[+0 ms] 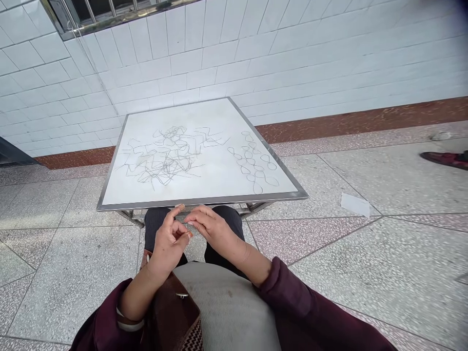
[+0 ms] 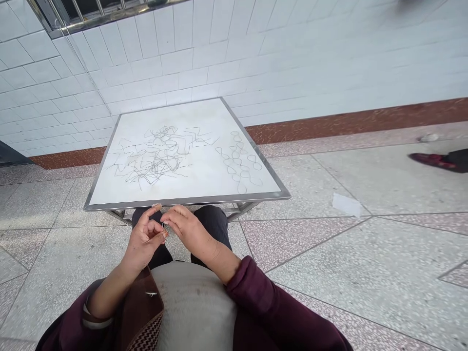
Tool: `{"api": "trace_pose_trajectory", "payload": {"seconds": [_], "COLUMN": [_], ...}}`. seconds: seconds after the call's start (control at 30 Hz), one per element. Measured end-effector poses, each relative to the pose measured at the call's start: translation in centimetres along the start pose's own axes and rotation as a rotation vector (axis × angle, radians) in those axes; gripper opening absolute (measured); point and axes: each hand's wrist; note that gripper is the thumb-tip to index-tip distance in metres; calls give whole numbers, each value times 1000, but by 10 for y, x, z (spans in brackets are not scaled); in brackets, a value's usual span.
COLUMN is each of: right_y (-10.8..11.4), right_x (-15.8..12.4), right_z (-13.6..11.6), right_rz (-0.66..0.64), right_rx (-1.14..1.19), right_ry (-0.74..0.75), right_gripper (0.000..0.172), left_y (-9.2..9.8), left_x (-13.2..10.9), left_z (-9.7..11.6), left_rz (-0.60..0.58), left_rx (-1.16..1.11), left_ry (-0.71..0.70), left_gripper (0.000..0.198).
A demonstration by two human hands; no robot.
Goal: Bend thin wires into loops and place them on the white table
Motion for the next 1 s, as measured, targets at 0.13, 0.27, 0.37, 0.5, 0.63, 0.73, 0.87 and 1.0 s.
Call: {"api": "trace_pose_trajectory", "payload": {"seconds": [0.13,0.27,0.37,0.5,0.63,0.73,0.87,1.0], "right_y": [-1,-9,-15,-19,-13,-6,-2,-6], "right_x": [-1,-4,-5,-5,-2,2,5,4], "right_z": [-1,-5,-7,-7,-8,-10,-12,-12], "right_rz": [1,63,110,147,154,137,85,80], "right_rx": [-30,-119,-171,-105,195,459,649,737], "right_ry": [7,20,32,-29,-316,-510,-585,-623], "right_gripper": [17,19,19,17,18,27,26,26], "left_y": [1,1,1,0,1,3,4,2], "left_x": [1,2,3,3,2,0,-2,-3], "left_z": [-4,-7,-7,-5,-4,-3,-1,0], "left_rz": [8,21,29,16,44,80,100,90], "left_rx": [72,93,77,-30,-96,-92,-85,-79], "left_ry": [-30,-56,-58,-22,-12,-36,-52,-45], "left_gripper": [65,61,58,58,63,64,64,65]}}
Point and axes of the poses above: each hand's wrist, its own x-axis towards the middle knuckle, its own y-axis out of the back of the hand, z = x × y, and after that the axes turned 7 degrees about y, right-handed
